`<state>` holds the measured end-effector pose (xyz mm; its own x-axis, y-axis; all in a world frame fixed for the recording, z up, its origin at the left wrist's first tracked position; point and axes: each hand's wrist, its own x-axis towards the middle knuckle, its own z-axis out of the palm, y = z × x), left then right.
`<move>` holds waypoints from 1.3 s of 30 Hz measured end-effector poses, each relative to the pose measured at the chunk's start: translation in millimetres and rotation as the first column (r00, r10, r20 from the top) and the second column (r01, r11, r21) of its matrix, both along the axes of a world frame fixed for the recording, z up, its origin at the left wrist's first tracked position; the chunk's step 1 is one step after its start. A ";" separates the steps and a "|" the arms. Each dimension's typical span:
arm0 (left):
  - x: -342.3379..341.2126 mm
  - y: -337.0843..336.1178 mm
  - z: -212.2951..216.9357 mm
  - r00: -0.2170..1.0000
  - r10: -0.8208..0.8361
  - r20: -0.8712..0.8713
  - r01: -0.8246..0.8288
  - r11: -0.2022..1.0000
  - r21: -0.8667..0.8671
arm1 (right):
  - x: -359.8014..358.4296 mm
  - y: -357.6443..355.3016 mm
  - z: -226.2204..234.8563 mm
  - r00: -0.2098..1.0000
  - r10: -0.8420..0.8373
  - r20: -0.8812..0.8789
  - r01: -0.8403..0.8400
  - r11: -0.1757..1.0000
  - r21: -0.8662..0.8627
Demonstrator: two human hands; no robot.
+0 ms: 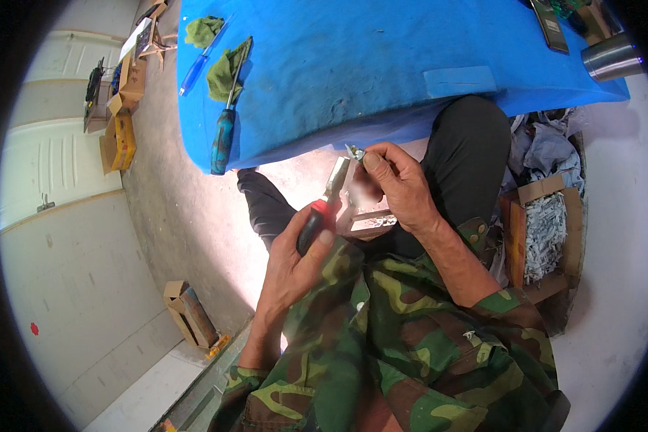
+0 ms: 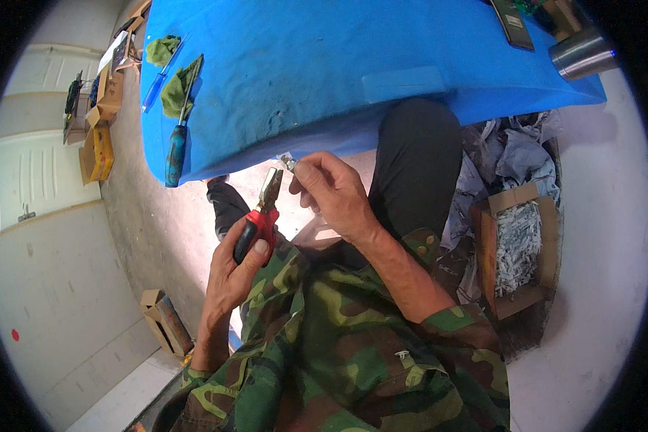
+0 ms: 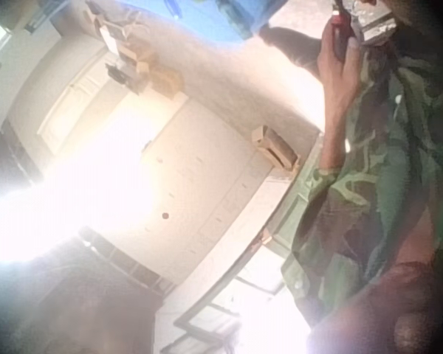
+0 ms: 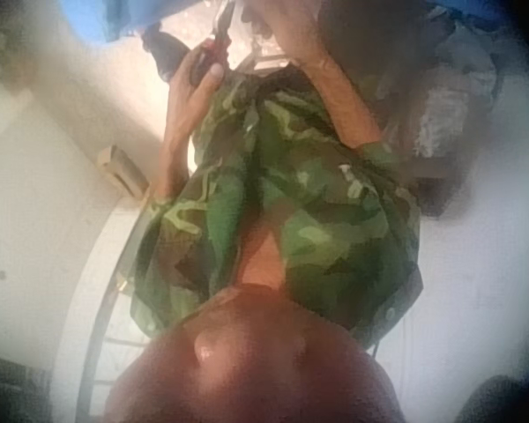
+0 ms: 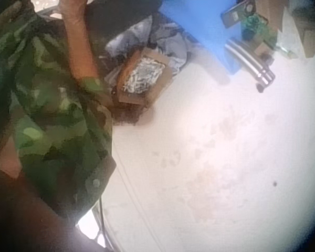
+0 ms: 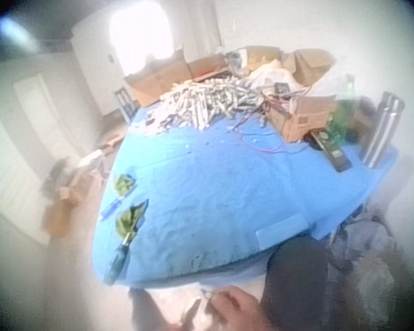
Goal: The person uses pliers and a screwdriver to disassemble small metal components on a workbench and wipes one with a cloth.
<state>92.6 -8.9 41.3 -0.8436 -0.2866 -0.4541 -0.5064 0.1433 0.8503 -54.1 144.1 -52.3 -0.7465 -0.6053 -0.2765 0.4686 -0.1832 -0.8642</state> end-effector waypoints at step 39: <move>8.2 1.5 -24.7 0.979 -0.171 -0.113 0.076 0.815 -0.574 | 5.2 -4.4 -2.5 0.998 -0.024 -0.060 0.024 1.000 0.001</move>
